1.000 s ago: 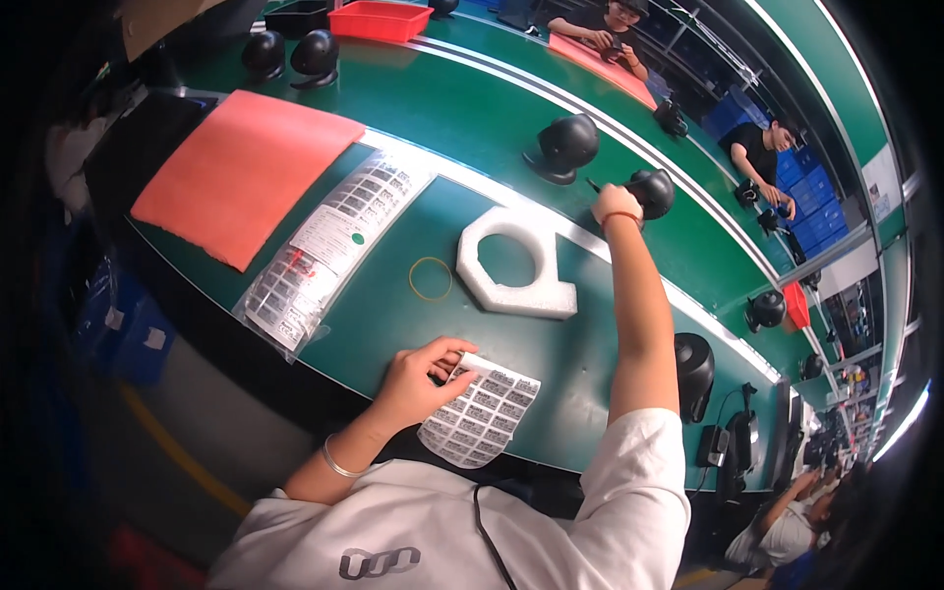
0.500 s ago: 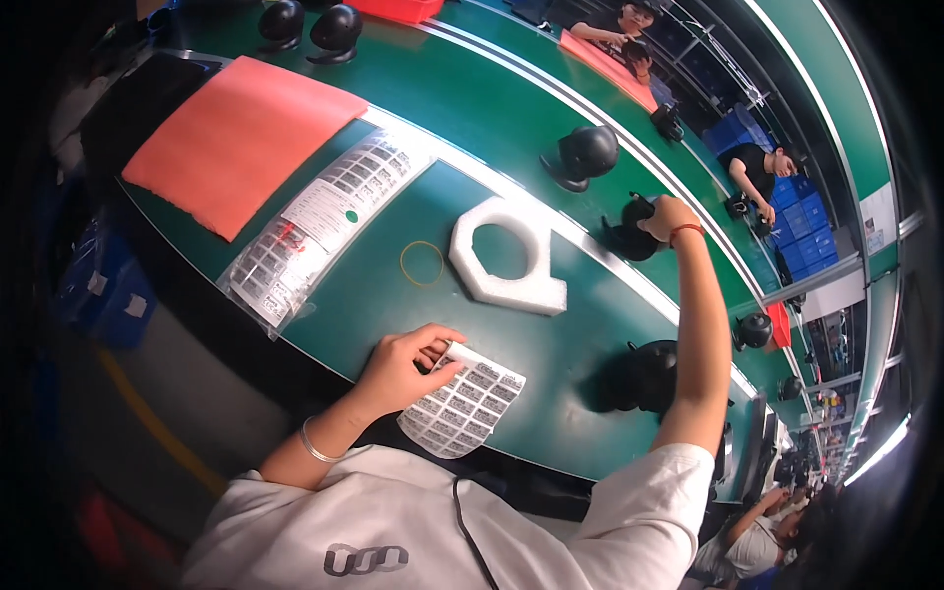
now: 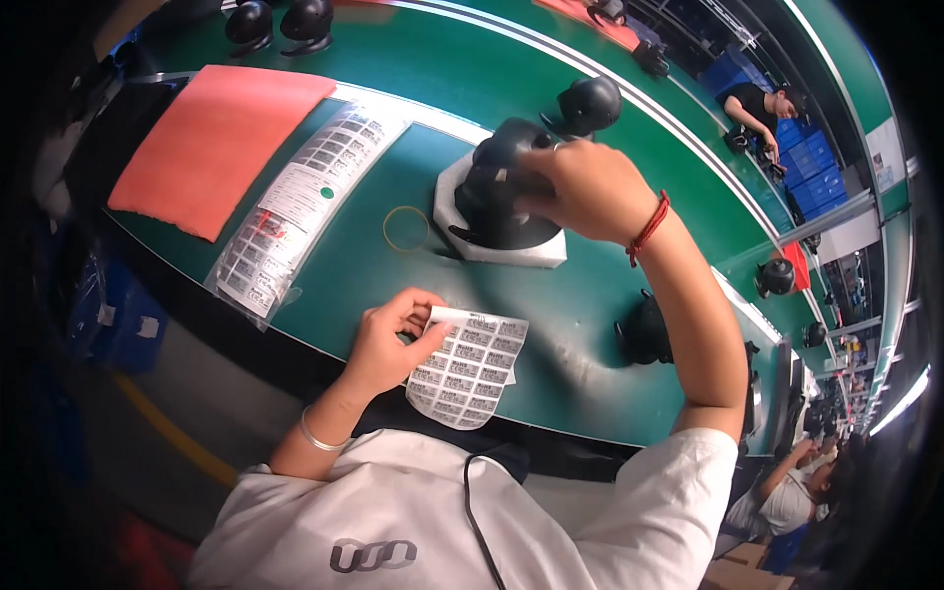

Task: The worker is peeling adhesive labels from a sheet and applying them to black dome camera housings on an assembly line.

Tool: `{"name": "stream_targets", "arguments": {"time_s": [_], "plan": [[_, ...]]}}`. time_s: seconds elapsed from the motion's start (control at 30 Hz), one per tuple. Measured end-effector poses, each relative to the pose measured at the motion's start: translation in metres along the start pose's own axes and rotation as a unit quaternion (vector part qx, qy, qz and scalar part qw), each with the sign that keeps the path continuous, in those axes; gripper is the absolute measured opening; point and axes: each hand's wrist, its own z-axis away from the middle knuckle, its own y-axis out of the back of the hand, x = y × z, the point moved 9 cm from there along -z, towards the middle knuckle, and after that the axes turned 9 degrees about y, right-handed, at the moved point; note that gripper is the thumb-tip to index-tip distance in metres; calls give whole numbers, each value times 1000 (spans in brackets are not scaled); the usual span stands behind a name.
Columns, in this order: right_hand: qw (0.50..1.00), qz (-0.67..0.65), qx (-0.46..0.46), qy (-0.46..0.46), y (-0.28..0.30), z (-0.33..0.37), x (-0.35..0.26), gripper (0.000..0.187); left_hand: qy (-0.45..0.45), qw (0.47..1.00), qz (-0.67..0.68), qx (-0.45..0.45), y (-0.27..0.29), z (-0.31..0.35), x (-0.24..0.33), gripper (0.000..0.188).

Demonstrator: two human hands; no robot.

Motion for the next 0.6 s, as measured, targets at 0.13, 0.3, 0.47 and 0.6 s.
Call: {"name": "stream_targets", "arguments": {"time_s": [0.13,0.3,0.47,0.6], "plan": [[973,-95,207,-40,22,26,-13,41,14,999,42,23,5,1,-2,17],[935,-229,270,-20,-35,66,-66,41,15,993,98,71,16,6,-12,15],[936,-265,233,0,-75,82,-82,14,22,999,36,29,10,5,-12,29],[900,-357,249,3,-96,81,-81,11,46,984,172,-30,-1,1,-8,23]]}}
